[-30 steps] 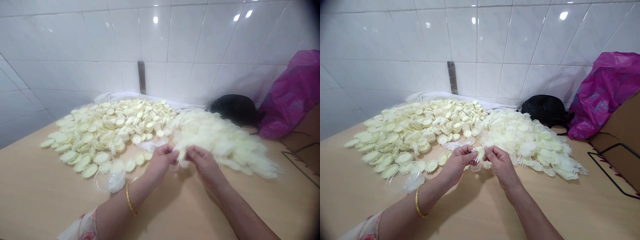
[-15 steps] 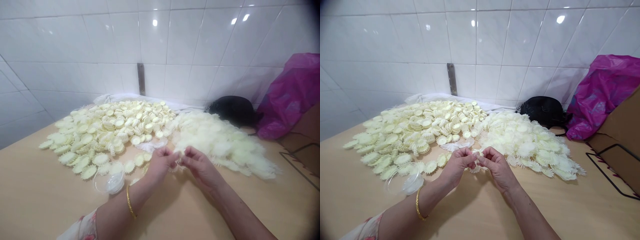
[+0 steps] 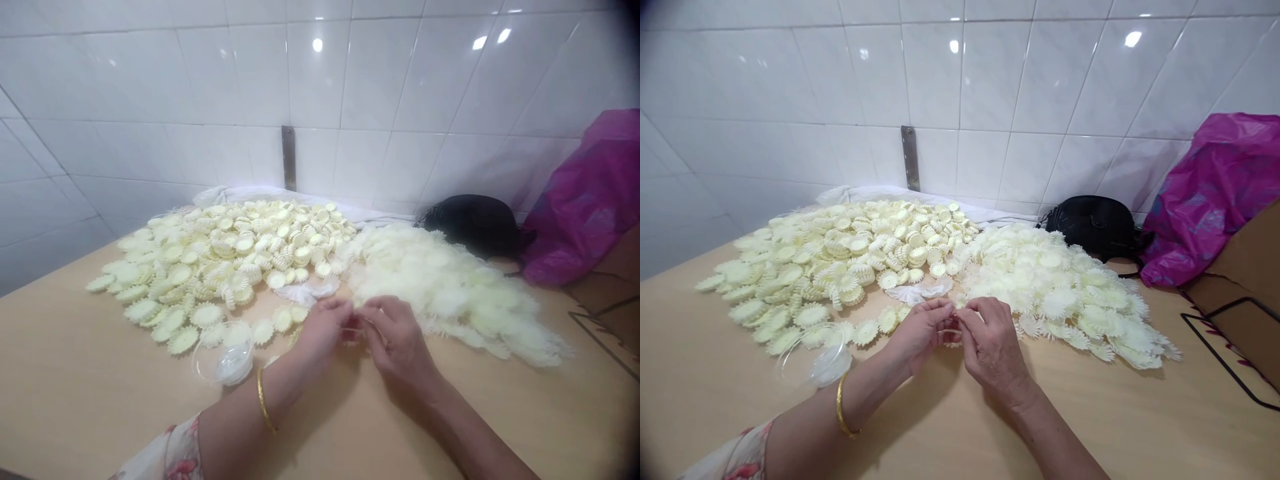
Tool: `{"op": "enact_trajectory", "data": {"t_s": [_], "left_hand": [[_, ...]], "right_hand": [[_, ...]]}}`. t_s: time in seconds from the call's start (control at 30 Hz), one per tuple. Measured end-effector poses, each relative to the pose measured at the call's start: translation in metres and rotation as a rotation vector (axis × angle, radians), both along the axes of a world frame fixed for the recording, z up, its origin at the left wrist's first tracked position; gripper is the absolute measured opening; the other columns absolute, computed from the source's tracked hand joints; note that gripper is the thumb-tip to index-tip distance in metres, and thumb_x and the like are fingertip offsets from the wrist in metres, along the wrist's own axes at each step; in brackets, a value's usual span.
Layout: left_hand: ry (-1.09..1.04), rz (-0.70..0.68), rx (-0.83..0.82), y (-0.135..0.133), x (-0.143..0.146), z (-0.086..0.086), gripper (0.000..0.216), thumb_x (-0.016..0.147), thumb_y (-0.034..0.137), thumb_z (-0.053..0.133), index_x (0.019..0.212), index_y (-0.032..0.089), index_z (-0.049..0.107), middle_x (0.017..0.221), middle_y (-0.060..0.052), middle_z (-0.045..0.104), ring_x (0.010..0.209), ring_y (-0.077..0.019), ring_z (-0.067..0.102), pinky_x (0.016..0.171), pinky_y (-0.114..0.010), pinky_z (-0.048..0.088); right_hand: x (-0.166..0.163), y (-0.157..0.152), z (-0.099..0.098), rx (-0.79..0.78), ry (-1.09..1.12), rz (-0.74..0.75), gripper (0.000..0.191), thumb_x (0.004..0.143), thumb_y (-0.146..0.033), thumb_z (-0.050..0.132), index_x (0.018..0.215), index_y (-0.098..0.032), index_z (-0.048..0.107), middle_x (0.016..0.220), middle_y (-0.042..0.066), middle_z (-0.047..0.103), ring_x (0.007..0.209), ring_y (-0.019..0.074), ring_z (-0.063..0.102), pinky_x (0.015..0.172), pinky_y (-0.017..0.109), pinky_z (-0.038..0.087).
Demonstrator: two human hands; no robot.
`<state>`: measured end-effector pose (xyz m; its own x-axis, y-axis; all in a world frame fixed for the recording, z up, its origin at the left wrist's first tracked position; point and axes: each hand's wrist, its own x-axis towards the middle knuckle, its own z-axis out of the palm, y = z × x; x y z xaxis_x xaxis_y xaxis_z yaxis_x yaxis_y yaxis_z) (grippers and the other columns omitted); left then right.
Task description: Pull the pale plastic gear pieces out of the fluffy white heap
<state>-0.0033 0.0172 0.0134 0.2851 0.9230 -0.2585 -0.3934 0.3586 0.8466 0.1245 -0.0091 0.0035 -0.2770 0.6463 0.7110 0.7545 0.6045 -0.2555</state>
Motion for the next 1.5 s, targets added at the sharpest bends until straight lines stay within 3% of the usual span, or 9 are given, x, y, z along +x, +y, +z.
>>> {"op": "enact_trajectory", "data": {"t_s": [0.13, 0.3, 0.53, 1.0, 1.17, 1.3, 1.5], "left_hand": [[-0.07, 0.063, -0.029, 0.004, 0.0, 0.002, 0.015, 0.066, 0.013, 0.063, 0.056, 0.013, 0.051, 0.051, 0.0, 0.051, 0.046, -0.0084, 0.049, 0.051, -0.023, 0.042], [-0.043, -0.035, 0.08, 0.002, -0.001, 0.002, 0.012, 0.064, 0.017, 0.066, 0.06, 0.01, 0.058, 0.056, -0.002, 0.056, 0.053, -0.011, 0.054, 0.057, -0.025, 0.044], [-0.099, -0.142, 0.085, 0.001, -0.003, 0.003, 0.013, 0.066, 0.019, 0.065, 0.062, 0.009, 0.059, 0.06, -0.004, 0.06, 0.054, -0.0121, 0.056, 0.06, -0.028, 0.046], [-0.069, -0.16, 0.073, 0.0, -0.003, -0.001, 0.017, 0.07, 0.024, 0.065, 0.065, 0.011, 0.055, 0.055, -0.004, 0.059, 0.051, -0.0115, 0.056, 0.057, -0.025, 0.043], [-0.062, -0.162, 0.086, 0.002, -0.003, -0.005, 0.025, 0.068, 0.033, 0.067, 0.068, 0.011, 0.056, 0.057, -0.003, 0.059, 0.052, -0.0105, 0.056, 0.054, -0.023, 0.041], [-0.054, -0.163, 0.06, 0.004, -0.003, -0.008, 0.021, 0.062, 0.024, 0.072, 0.068, 0.01, 0.058, 0.059, -0.003, 0.06, 0.055, -0.0108, 0.058, 0.061, -0.025, 0.044], [-0.085, -0.176, 0.028, 0.004, -0.003, -0.006, 0.015, 0.067, 0.021, 0.068, 0.067, 0.01, 0.057, 0.058, -0.005, 0.06, 0.055, -0.0121, 0.059, 0.06, -0.025, 0.045]], "right_hand": [[-0.001, -0.004, 0.004, -0.086, 0.101, 0.054, 0.016, 0.082, -0.013, 0.045, 0.084, -0.017, 0.06, 0.086, 0.008, 0.058, 0.083, 0.0211, 0.052, 0.073, 0.035, 0.04], [0.0, -0.002, 0.012, -0.399, 0.433, -0.024, 0.015, 0.082, -0.027, 0.05, 0.071, -0.018, 0.055, 0.07, 0.002, 0.059, 0.068, 0.0166, 0.055, 0.063, 0.028, 0.042], [0.008, 0.004, 0.014, -0.63, 0.655, 0.125, 0.019, 0.075, -0.035, 0.058, 0.069, -0.018, 0.053, 0.064, 0.0, 0.057, 0.062, 0.0151, 0.053, 0.059, 0.027, 0.043], [0.005, -0.001, 0.015, -0.538, 0.411, 0.029, 0.026, 0.085, -0.034, 0.041, 0.064, -0.019, 0.044, 0.055, -0.003, 0.046, 0.052, 0.0111, 0.041, 0.05, 0.022, 0.034], [0.001, -0.003, 0.012, -0.52, 0.393, 0.001, 0.024, 0.086, -0.032, 0.041, 0.066, -0.019, 0.046, 0.057, -0.003, 0.049, 0.052, 0.0106, 0.043, 0.05, 0.022, 0.034], [0.0, -0.003, 0.01, -0.511, 0.423, -0.079, 0.024, 0.084, -0.031, 0.043, 0.064, -0.019, 0.048, 0.055, -0.003, 0.047, 0.05, 0.0109, 0.043, 0.048, 0.022, 0.033], [0.003, 0.0, 0.008, -0.508, 0.404, -0.094, 0.021, 0.083, -0.028, 0.043, 0.064, -0.02, 0.046, 0.054, -0.003, 0.047, 0.049, 0.0111, 0.042, 0.046, 0.022, 0.033]]}}
